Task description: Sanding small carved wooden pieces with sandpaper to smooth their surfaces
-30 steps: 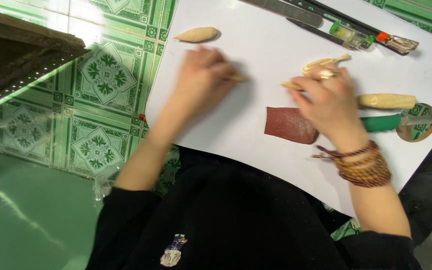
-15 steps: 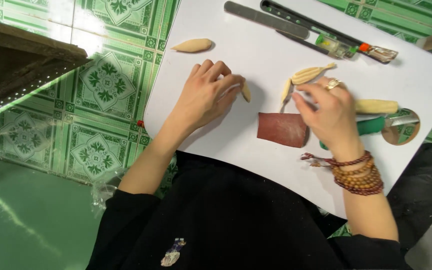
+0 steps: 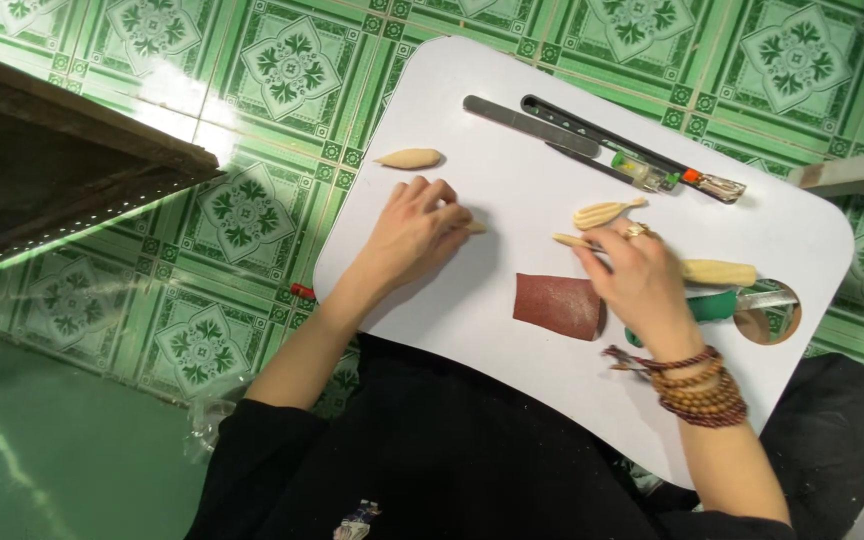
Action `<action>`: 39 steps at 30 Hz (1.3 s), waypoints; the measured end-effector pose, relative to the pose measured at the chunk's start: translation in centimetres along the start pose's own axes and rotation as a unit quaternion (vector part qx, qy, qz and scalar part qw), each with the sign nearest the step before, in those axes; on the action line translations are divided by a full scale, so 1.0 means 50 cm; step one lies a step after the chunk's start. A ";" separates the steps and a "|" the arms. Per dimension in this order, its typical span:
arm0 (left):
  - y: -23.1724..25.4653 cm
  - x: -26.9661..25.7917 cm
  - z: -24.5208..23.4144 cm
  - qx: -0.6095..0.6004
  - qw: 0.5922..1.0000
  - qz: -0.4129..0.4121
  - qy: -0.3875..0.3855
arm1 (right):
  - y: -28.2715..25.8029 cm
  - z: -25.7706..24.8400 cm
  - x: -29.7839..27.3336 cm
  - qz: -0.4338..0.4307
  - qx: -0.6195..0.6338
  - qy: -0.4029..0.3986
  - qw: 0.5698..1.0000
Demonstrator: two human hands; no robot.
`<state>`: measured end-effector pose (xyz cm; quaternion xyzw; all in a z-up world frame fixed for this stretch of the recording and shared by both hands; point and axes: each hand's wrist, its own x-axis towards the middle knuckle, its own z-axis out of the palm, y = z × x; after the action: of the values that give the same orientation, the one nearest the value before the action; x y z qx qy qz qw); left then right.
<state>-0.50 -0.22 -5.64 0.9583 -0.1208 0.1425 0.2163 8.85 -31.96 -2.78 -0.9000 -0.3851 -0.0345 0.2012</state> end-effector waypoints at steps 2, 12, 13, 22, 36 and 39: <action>-0.022 -0.013 -0.036 -0.004 0.999 -0.032 0.009 | 0.042 -0.002 -0.030 -0.003 -0.041 -0.025 0.999; 0.088 0.071 -0.011 -0.014 0.999 0.003 0.040 | -0.075 0.003 0.075 -0.091 -0.034 0.033 0.995; 0.078 0.076 -0.030 -0.030 0.998 -0.004 0.048 | -0.074 -0.017 0.080 -0.086 -0.011 0.048 0.995; 0.038 0.023 -0.013 -0.031 0.999 -0.016 -0.004 | 0.014 0.000 -0.003 0.000 0.021 -0.012 1.000; 0.089 0.009 -0.002 -0.114 0.990 0.071 -0.049 | -0.075 0.022 0.061 -0.027 0.044 0.014 0.999; 0.064 0.000 -0.014 -0.088 0.994 0.045 -0.042 | -0.082 0.046 0.075 -0.024 0.024 -0.008 0.999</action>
<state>-1.56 -2.71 -3.82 0.9342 -0.1851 0.1008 0.2879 8.38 -25.97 -2.69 -0.8858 -0.4087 -0.0231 0.2187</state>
